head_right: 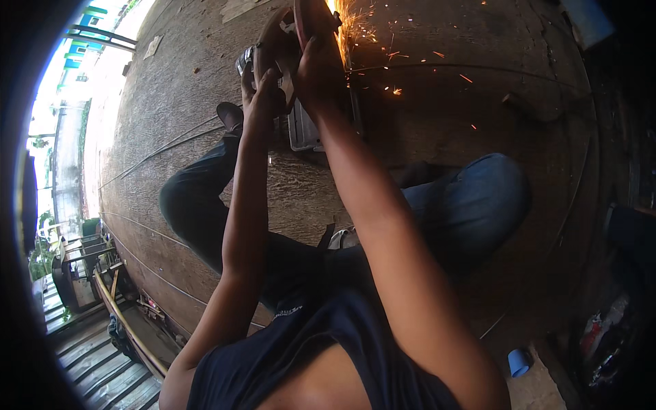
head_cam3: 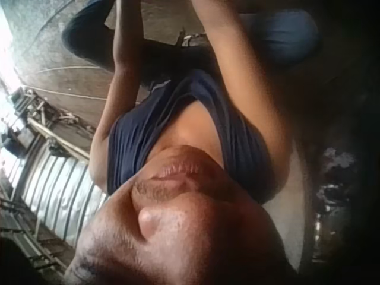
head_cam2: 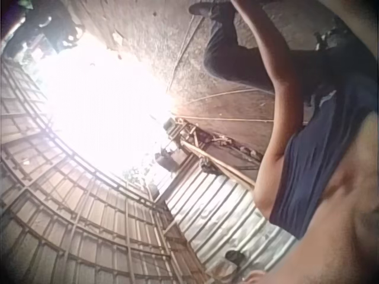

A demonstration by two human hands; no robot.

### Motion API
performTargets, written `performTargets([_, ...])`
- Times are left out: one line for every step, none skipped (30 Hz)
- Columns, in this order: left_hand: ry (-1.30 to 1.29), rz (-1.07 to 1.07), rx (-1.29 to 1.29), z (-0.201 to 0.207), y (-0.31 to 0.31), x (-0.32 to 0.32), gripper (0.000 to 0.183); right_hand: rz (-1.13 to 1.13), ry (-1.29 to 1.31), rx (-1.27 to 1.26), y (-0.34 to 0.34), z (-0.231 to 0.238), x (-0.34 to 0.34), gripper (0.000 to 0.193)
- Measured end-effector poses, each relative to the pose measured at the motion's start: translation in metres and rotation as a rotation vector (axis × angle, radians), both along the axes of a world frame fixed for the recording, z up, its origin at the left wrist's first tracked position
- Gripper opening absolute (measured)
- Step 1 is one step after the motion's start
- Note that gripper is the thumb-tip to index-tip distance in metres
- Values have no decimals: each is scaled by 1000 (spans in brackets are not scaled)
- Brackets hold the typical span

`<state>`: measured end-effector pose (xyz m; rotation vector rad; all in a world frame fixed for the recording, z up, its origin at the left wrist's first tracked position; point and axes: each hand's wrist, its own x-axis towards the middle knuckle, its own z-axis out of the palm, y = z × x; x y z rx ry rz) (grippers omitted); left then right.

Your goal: Use a metal chop saw to cut thin metal rods into segments.

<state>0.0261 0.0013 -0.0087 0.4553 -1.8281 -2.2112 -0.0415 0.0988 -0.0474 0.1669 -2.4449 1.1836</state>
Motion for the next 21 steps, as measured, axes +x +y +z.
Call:
performTargets([-23, 7, -7, 1, 1, 2, 85, 2, -2, 1, 0, -1, 0, 30])
performTargets([-22, 6, -7, 1, 0, 2, 85, 15, 29, 9, 0, -2, -1, 30])
performTargets([0, -15, 2, 0, -1, 1, 85, 28, 59, 18, 0, -4, -1, 31])
performTargets([22, -36, 10, 0, -2, 1, 85, 28, 59, 18, -1, -6, -3, 31])
performTargets([21, -35, 10, -2, -2, 0, 85, 17, 40, -9, -2, -9, -6, 33])
performTargets([24, -20, 62, -4, -3, -1, 84, 7, 21, -36, -4, -11, -8, 34])
performTargets([26, -5, 113, -5, -4, -1, 84, 8, 21, -37, -5, -15, -8, 34])
performTargets([26, -3, 113, -11, -8, -2, 84, -9, 66, -96, -6, -15, -8, 31])
performTargets([80, -45, -5, -16, -13, -3, 83, -27, 111, -156, -7, -13, -7, 28])
performTargets([134, -88, -124, -21, -18, -4, 83, -24, 110, -157, -11, -18, -11, 28])
performTargets([135, -104, -117, -15, -8, -6, 83, -54, 153, -154, -7, -33, -24, 27])
performTargets([56, -59, -2, -4, 1, -4, 82, -71, 192, -155, -7, -36, -27, 26])
performTargets([-24, -15, 112, 1, 6, -4, 81, -77, 190, -152, -4, -40, -28, 26])
performTargets([-25, -1, 107, -1, 1, -1, 81, -56, 173, -176, -8, -31, -21, 25])
performTargets([4, 1, 88, -4, -1, 0, 83, -42, 157, -195, -9, -23, -15, 25])
performTargets([32, 2, 70, -6, -4, 0, 84, -37, 156, -197, -9, -15, -9, 25])
performTargets([31, 1, 70, -5, -3, 0, 84, -8, 80, -109, -6, -10, -5, 27])
performTargets([19, 1, 58, -3, -2, 1, 84, 22, 4, -21, -3, -6, -2, 30])
performTargets([7, 1, 46, -2, -1, 2, 84, 23, 3, -21, -2, -3, 1, 30])
performTargets([7, 0, 46, -1, 0, 2, 84, 22, 16, -12, 0, -2, 2, 30])
performTargets([10, -1, 51, 0, 0, 3, 84, 22, 28, -3, 1, 0, 3, 29])
